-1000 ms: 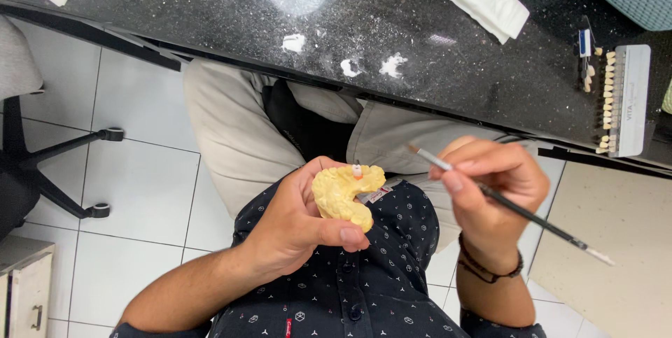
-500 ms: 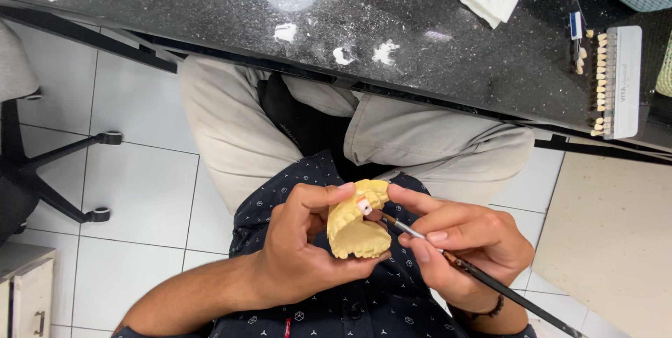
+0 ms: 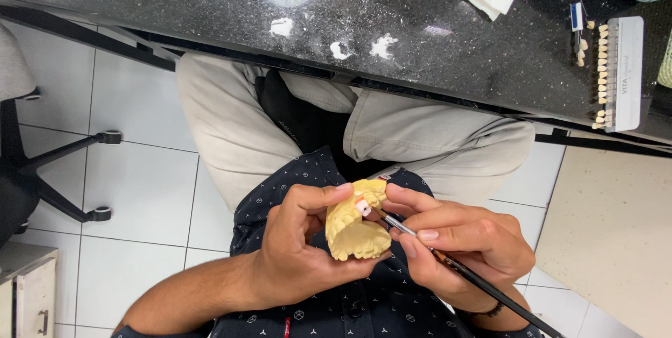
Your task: The person sits at a laboratory bench holding a plaster dental model of an upper arch in one hand and a fine brush in the other. They apply a white ceramic-like material onto the artificial teeth on the model, periodically wiping the brush on a tissue and rotating the model to reach different tooth surfaces.
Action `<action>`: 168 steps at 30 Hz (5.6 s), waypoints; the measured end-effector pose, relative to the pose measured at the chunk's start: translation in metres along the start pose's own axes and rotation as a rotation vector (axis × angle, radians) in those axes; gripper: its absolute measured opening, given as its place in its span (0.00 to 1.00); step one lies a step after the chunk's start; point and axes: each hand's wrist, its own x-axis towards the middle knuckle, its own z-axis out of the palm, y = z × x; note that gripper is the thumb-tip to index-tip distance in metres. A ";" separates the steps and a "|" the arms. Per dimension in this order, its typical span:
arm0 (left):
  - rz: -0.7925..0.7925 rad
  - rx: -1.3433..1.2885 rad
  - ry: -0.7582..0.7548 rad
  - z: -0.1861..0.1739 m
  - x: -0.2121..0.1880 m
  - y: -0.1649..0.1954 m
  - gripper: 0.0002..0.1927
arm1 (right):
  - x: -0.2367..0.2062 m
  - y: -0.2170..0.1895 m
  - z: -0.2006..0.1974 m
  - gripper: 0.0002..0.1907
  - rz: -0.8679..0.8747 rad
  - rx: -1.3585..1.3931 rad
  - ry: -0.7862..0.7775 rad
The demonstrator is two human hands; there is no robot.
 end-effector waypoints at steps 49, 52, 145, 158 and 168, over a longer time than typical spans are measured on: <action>-0.007 -0.043 -0.020 0.000 -0.007 -0.001 0.40 | 0.001 -0.010 0.001 0.18 -0.064 -0.203 -0.087; -0.015 -0.051 -0.015 0.000 -0.007 -0.001 0.41 | 0.000 -0.009 0.001 0.18 -0.066 -0.192 -0.084; -0.060 0.035 -0.062 -0.003 -0.001 0.011 0.42 | -0.002 -0.009 0.002 0.14 -0.052 -0.153 -0.066; -0.075 0.026 -0.055 -0.002 -0.002 0.011 0.41 | -0.002 -0.010 0.002 0.15 -0.038 -0.165 -0.087; -0.096 0.014 -0.069 -0.003 -0.002 0.014 0.42 | -0.003 -0.008 0.000 0.16 -0.065 -0.183 -0.084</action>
